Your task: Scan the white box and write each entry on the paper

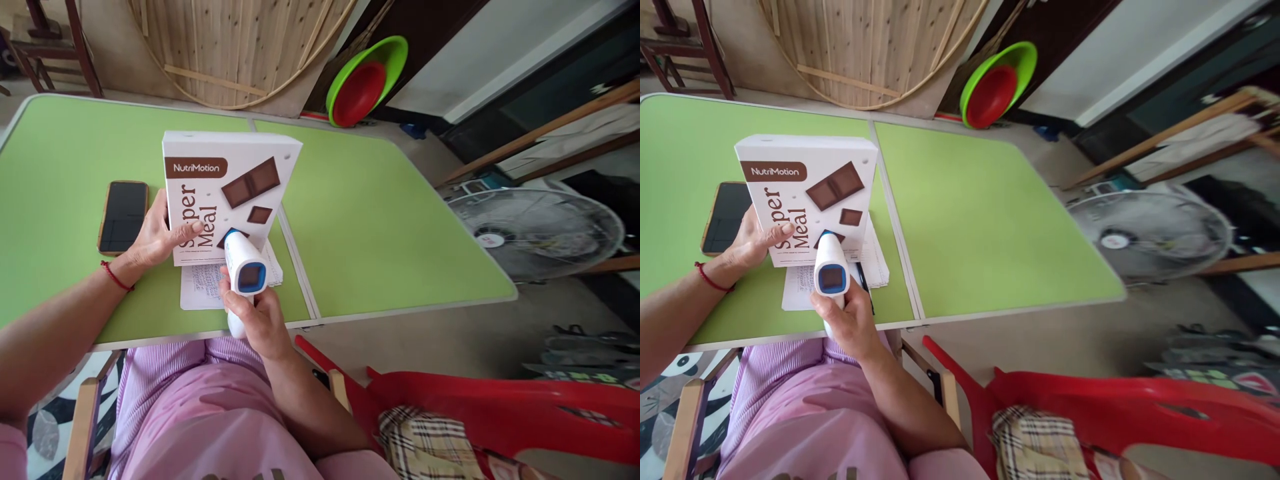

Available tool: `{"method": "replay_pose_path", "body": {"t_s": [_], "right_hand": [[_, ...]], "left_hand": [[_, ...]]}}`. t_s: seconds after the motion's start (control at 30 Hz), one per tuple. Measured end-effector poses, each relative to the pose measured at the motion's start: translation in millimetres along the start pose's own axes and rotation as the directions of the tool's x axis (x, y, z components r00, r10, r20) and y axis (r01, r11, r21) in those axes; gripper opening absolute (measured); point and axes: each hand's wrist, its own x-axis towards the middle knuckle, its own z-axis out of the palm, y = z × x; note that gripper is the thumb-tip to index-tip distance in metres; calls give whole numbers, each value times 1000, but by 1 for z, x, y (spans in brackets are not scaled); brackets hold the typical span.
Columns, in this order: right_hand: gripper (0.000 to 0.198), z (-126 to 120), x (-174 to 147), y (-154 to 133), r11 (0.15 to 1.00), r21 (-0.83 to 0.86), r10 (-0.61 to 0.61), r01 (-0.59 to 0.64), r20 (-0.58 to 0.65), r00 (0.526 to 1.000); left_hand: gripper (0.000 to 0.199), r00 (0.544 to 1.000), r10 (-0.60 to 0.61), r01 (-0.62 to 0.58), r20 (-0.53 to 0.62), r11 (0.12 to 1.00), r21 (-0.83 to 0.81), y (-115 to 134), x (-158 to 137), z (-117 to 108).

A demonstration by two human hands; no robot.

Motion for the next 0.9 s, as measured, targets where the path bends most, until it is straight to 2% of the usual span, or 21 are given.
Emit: {"method": "replay_pose_path", "body": {"t_s": [0.1,0.2,0.3,0.43,0.53,0.63,0.7,0.9], "right_hand": [[21,-7,-3,-5,994,-99,-56,54,-18,998],[23,-26,-1,-12,946,-257,-216,200,-35,976],[26,-57,9,-17,828,-489,-346,273,-63,936],[46,-104,34,-15,593,-784,-443,180,-131,887],[51,-131,55,-7,431,-896,-407,107,-87,909],[46,-146,70,1,320,-942,-364,105,-20,931],[43,-149,76,3,288,-951,-354,110,1,935],[43,-149,83,5,270,-957,-314,109,19,949]], "left_hand": [[67,1000,16,-16,-8,999,-32,4,1,3],[67,999,37,-39,-22,995,-90,5,3,4],[67,998,50,-55,-46,990,-129,2,6,4],[72,994,98,-102,-42,989,-109,-3,11,0],[73,989,144,-146,-37,986,-74,-5,13,-1],[75,984,176,-177,-40,983,-44,-4,15,-1],[78,982,186,-188,-37,981,-44,-3,15,-2],[74,985,174,-174,-8,983,-58,-4,17,-5]]}}
